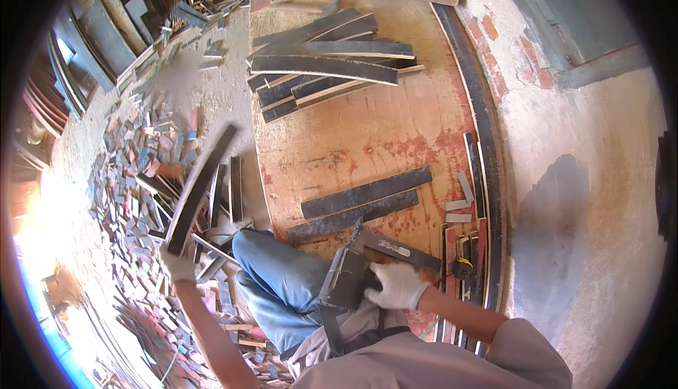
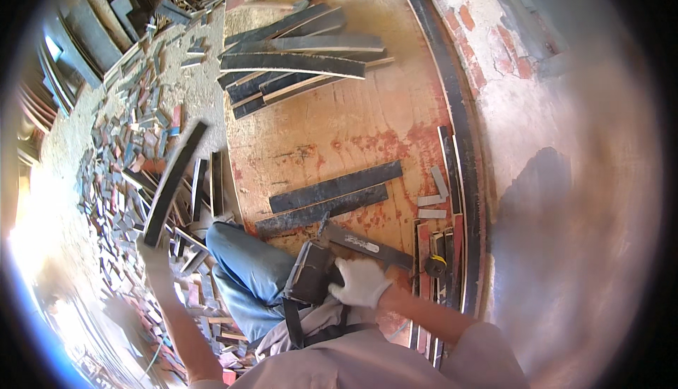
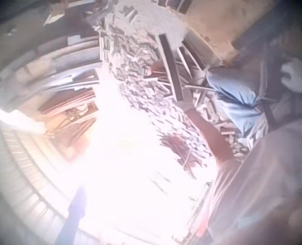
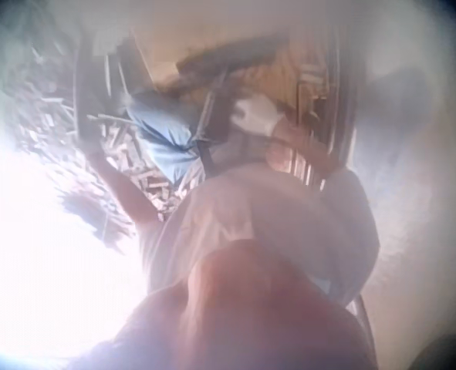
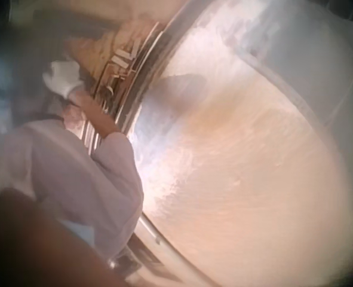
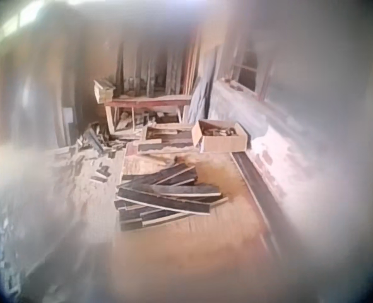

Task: The person sits on the floor and repeatedly places thin wooden planks onto a larger wooden board, then uses a nail gun to fasten them in place. The person handles the planks one at a time, aligning them before nailing.

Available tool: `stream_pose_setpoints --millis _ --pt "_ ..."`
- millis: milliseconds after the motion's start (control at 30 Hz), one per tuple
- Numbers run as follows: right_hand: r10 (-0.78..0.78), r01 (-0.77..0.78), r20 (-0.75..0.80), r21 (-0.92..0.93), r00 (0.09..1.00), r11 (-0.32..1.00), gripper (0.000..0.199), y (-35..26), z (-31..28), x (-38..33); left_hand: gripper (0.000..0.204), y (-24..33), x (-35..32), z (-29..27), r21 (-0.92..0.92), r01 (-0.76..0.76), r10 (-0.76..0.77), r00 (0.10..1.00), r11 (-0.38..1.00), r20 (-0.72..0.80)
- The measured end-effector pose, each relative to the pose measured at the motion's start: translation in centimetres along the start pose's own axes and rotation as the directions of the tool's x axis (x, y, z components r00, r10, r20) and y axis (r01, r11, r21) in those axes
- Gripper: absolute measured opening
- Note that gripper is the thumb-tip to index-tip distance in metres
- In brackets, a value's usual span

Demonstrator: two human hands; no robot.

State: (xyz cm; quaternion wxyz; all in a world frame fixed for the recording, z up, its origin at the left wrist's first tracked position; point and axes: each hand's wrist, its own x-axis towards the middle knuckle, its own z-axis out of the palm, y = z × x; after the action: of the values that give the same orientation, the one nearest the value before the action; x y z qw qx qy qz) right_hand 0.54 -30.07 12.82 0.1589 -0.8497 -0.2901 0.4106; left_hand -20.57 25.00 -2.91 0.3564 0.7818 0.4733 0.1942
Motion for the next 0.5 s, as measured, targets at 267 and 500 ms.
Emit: stream_pose_setpoints --millis 267,500 --pt "-0.103 -0.293 -0.692 -0.430 0.715 0.854 0.083 6.9 -20.5 21.1 0.043 -0.4 -6.5 1.8 -0.720 0.424 -0.417 0.886 0.550 0.203" --pt "-0.459 -0.326 -0.688 -0.694 0.561 0.642 0.022 13.9 -24.4 27.6 0.047 17.2 -11.9 12.1 -0.589 0.300 -0.316 0.945 0.750 0.079"
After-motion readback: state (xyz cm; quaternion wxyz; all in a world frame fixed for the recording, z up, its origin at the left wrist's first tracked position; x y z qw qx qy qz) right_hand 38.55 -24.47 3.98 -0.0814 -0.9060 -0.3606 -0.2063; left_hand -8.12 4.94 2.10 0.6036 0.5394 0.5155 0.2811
